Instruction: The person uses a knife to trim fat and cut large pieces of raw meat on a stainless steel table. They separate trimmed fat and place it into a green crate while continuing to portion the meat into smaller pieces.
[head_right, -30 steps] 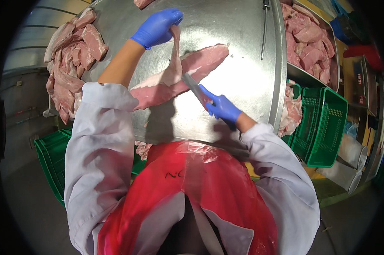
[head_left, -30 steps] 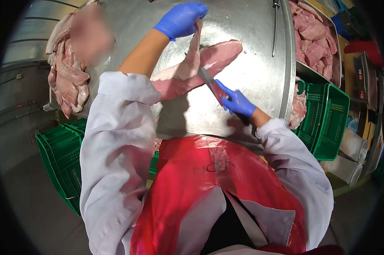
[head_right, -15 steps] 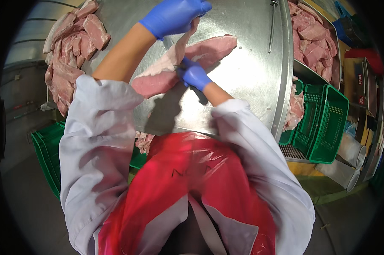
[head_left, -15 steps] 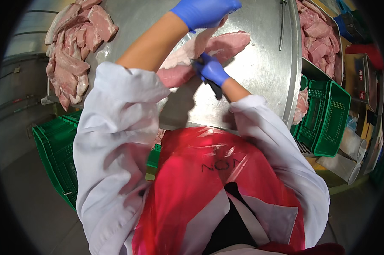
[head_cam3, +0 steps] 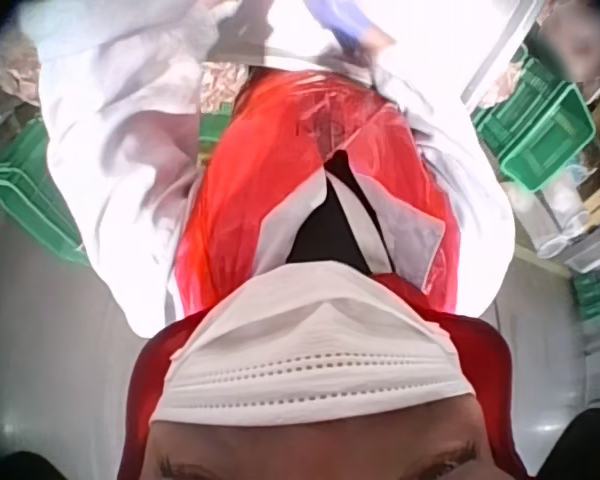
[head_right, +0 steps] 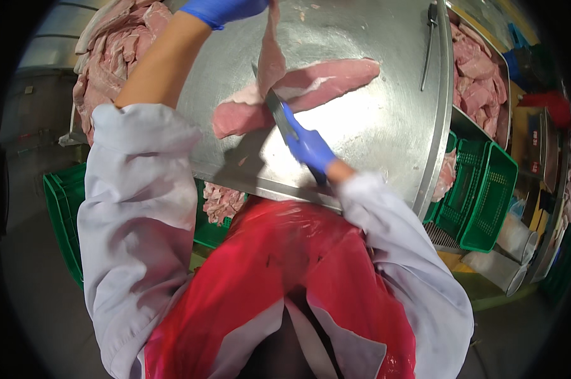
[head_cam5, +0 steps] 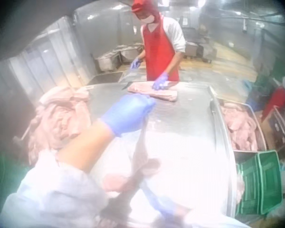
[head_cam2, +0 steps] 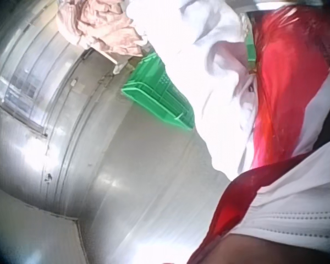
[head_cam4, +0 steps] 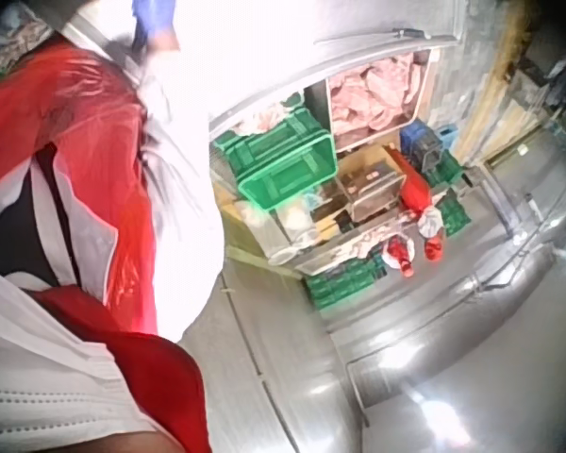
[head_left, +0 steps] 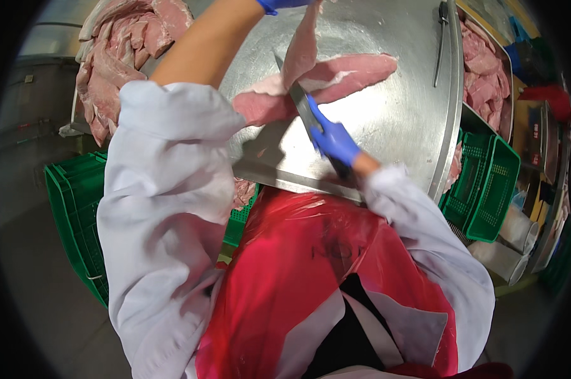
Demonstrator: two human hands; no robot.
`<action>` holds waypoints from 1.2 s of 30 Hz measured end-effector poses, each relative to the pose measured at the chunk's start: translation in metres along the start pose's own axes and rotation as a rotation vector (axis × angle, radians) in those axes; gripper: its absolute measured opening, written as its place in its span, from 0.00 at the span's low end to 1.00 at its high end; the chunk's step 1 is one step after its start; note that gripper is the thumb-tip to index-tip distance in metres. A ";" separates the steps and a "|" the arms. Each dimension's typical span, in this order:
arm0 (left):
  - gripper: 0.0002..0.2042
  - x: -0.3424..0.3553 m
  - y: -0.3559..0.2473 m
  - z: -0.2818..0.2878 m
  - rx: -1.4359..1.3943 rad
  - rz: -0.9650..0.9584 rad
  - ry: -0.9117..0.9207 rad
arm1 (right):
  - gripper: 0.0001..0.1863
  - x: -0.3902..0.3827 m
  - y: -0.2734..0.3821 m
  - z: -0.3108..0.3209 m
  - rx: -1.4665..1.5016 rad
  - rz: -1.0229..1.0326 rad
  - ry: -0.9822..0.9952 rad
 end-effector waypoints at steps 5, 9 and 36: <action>0.19 -0.006 -0.009 0.042 -0.239 0.157 0.036 | 0.36 0.039 0.030 -0.009 0.064 -0.076 0.015; 0.20 -0.020 0.001 0.050 -0.306 0.103 -0.190 | 0.36 0.105 -0.012 -0.029 -0.057 0.148 -0.113; 0.21 -0.433 -0.025 0.481 -0.074 1.263 -0.160 | 0.37 -0.006 0.042 -0.090 0.080 -0.267 0.444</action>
Point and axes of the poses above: each hand's wrist, its own x-axis towards the middle knuckle, its own z-axis out of the back of the hand, y = z × x, the point moved 2 cm from there along x, towards the middle knuckle, and after that the axes turned 12 degrees about x, right-handed, at the moved point
